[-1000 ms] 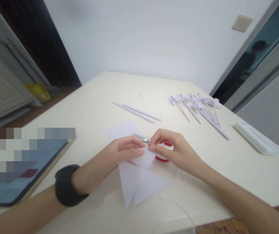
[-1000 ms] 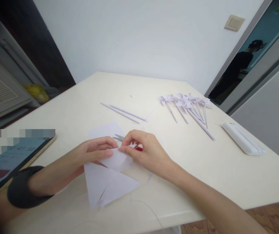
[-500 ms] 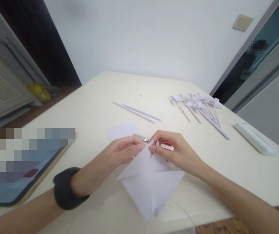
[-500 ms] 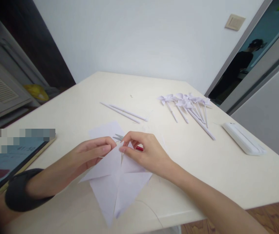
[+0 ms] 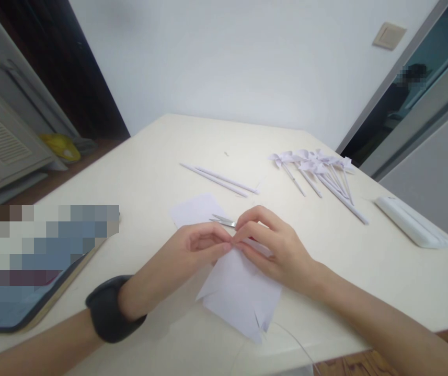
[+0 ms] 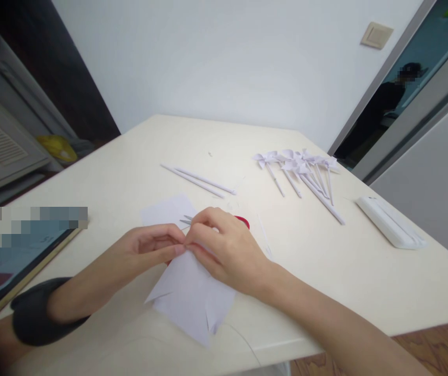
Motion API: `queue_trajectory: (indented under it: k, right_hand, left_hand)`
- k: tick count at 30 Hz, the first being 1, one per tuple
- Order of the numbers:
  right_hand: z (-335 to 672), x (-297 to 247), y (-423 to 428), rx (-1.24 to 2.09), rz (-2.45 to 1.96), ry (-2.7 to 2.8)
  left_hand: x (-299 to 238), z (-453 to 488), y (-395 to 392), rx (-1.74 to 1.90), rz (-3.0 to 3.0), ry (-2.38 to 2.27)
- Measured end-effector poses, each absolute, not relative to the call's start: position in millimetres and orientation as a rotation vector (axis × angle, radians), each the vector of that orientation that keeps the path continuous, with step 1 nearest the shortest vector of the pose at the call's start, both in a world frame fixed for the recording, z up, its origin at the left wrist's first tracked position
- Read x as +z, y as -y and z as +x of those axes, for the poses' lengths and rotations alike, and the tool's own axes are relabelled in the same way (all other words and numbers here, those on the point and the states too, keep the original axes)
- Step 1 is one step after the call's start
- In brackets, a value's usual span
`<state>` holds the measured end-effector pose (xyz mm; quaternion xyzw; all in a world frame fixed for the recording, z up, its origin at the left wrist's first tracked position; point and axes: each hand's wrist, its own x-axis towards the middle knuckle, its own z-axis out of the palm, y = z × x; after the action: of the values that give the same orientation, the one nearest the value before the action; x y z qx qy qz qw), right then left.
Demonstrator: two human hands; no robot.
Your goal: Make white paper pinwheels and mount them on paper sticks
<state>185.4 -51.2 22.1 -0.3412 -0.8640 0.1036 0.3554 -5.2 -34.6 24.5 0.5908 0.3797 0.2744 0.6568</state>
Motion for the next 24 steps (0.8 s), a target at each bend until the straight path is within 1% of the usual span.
queue_trajectory:
  k: [4,7,13,20,24]
  right_hand:
    - [186.8,18.1,49.8,-0.075,-0.810,2.295]
    - [189.1,16.6,48.0,-0.157,-0.781,2.301]
    - [190.2,17.4,49.0,-0.097,-0.792,2.283]
    - [187.5,21.9,54.1,0.097,-0.794,2.171]
    - [187.9,21.0,53.8,0.085,-0.754,2.184]
  left_hand:
    - [27.9,-5.6,36.9,0.592,1.258,-0.900]
    - [27.7,-5.2,38.7,0.590,1.227,-0.895]
    - [28.1,-2.6,40.7,0.653,1.271,-0.920]
    - [33.4,-3.6,40.5,0.683,1.407,-0.933]
    - [33.6,-4.9,41.2,0.685,1.468,-0.910]
